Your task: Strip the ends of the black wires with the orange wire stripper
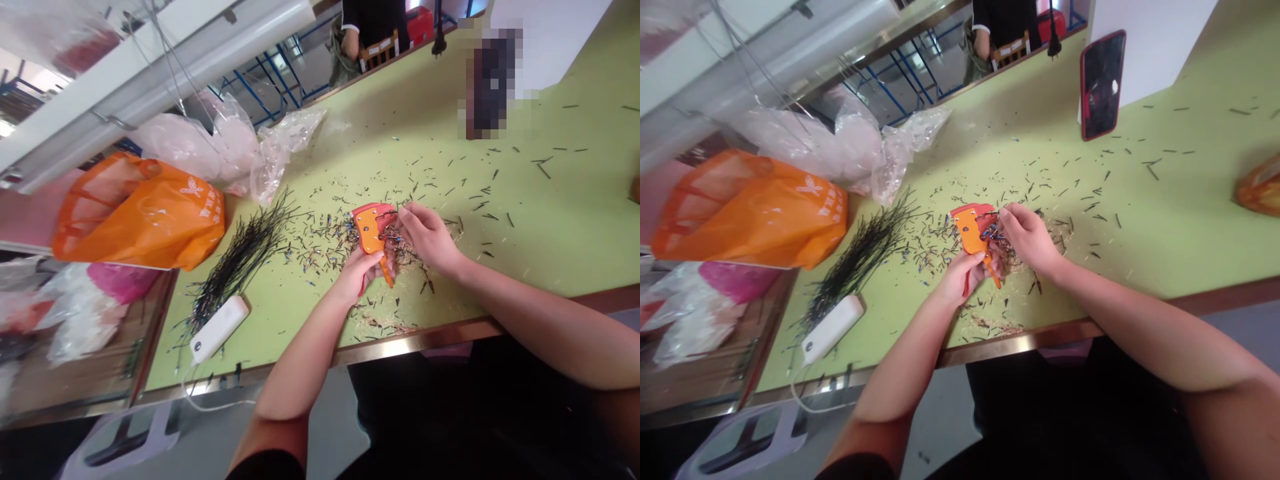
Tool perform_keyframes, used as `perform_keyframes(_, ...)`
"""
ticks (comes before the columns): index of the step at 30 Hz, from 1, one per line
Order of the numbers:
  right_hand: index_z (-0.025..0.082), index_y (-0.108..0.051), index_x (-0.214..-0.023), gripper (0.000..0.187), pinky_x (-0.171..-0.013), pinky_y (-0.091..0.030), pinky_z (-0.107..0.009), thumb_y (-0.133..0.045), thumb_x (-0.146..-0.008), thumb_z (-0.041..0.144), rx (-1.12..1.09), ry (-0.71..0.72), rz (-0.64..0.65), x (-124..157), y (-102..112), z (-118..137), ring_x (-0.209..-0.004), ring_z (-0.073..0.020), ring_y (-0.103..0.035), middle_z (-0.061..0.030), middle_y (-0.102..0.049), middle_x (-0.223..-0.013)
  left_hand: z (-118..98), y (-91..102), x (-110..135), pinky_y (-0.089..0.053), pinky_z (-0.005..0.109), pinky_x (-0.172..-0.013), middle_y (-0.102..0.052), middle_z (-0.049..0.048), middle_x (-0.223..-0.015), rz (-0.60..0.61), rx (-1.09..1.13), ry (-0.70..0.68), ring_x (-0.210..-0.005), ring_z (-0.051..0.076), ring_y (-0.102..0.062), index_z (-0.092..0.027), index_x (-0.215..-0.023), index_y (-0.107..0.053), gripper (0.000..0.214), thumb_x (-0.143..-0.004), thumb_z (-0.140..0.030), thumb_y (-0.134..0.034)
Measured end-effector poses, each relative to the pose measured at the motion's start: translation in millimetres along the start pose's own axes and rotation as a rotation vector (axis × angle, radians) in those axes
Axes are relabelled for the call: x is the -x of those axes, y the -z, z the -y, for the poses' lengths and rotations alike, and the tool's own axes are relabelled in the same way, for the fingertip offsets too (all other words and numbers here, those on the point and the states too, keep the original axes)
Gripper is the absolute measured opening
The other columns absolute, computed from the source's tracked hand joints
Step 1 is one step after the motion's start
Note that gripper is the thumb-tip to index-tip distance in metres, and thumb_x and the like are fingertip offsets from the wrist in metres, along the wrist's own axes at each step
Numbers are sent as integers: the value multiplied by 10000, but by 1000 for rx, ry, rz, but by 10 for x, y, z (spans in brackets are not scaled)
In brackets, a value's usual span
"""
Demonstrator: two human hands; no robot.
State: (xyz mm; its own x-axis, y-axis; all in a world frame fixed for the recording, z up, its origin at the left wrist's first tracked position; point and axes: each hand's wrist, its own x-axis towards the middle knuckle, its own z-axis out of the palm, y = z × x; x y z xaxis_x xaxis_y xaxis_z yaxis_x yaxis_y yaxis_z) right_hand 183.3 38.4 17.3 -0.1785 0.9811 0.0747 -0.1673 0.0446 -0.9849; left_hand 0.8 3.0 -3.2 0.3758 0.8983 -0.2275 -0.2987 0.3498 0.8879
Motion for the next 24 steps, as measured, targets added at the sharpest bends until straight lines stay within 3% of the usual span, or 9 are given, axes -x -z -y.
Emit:
perform_keyframes(7,234,-549,-739,421,-499,-244,-294,-638,-1026,529,19,-41,-52,6,-14,-12,-498,-102,-292,79,-331,-553,7,-13,-7,-576,338,-646,-645,9,-724,-6,1,3,-658,179,-644,-164,-932,-647,438,-768,-505,-867)
perform_keyframes(15,234,-538,-733,427,-537,-296,-296,-651,-1017,532,26,-7,-58,2,-34,-29,-534,-116,-341,65,-369,-574,52,-103,12,-519,287,-548,-519,-41,-609,0,-10,-33,-528,120,-553,-183,-737,-569,484,-845,-573,-833)
perform_keyframes(24,236,-540,-720,498,-526,-254,-283,-780,-898,635,-347,-101,13,-51,-107,-100,-516,-101,-226,92,-286,-544,105,-203,-17,-375,212,-393,-365,-105,-481,-49,152,40,-363,59,-329,-219,-664,-438,544,-829,-565,-824)
